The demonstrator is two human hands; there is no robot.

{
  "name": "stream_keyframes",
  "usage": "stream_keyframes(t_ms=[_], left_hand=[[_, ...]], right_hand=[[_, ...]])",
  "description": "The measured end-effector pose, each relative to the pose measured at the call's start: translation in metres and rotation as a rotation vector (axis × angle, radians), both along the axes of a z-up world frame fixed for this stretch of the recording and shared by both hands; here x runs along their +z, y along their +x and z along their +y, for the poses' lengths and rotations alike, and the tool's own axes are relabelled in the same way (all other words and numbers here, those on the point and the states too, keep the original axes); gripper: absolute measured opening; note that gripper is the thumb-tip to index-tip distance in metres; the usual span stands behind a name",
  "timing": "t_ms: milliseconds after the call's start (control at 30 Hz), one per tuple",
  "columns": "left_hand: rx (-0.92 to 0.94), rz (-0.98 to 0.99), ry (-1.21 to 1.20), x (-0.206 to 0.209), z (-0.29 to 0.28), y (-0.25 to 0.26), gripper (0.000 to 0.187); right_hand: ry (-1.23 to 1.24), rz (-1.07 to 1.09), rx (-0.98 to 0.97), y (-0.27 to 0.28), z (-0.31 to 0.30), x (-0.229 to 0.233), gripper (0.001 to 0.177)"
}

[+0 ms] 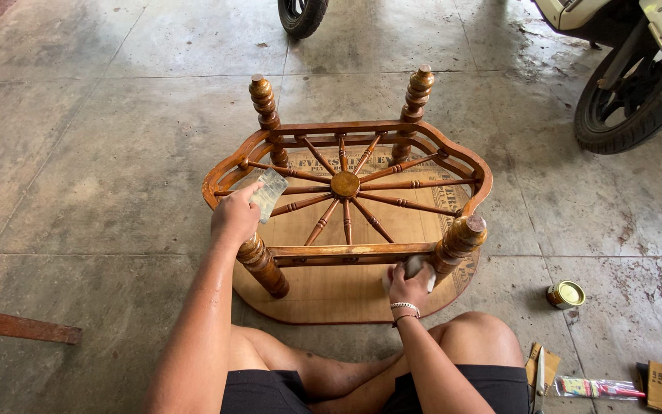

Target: The person cleans a wooden wheel-shaped table base using a cloth and small pieces of sandpaper, wiping the legs and central spokes.

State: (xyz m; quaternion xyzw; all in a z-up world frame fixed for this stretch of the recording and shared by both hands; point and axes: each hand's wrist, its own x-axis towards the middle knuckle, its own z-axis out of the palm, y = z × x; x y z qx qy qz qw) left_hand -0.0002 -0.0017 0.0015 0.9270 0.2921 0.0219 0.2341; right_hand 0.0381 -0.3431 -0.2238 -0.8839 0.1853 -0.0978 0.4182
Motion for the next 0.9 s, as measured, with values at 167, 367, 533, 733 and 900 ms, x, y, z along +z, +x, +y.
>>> stream_keyframes(t_ms=[167,367,533,733,900], left_hand=[[-0.022,-0.034,0.037,-0.006,0.004,0.002,0.054],[-0.06,-0.103,0.081,-0.011,0.007,0.0,0.054],[-0.003,-0.002,0.004,-0.006,0.004,0.0,0.051],[-0.046,-0.049,0.066,-0.005,0.004,0.0,0.051],[-0.005,0.024,0.002,-0.001,0.002,0.0,0.051]], right_hand=[[0.09,0.099,0.245,-0.027,0.023,-0.009,0.048],[-0.087,0.126,0.426,-0.043,0.033,0.004,0.075],[-0.372,0.283,0.606,-0.036,0.03,0.023,0.095],[-0.587,0.182,0.581,-0.02,0.032,0.014,0.091],[-0.642,0.378,0.558,-0.024,0.037,0.048,0.08]])
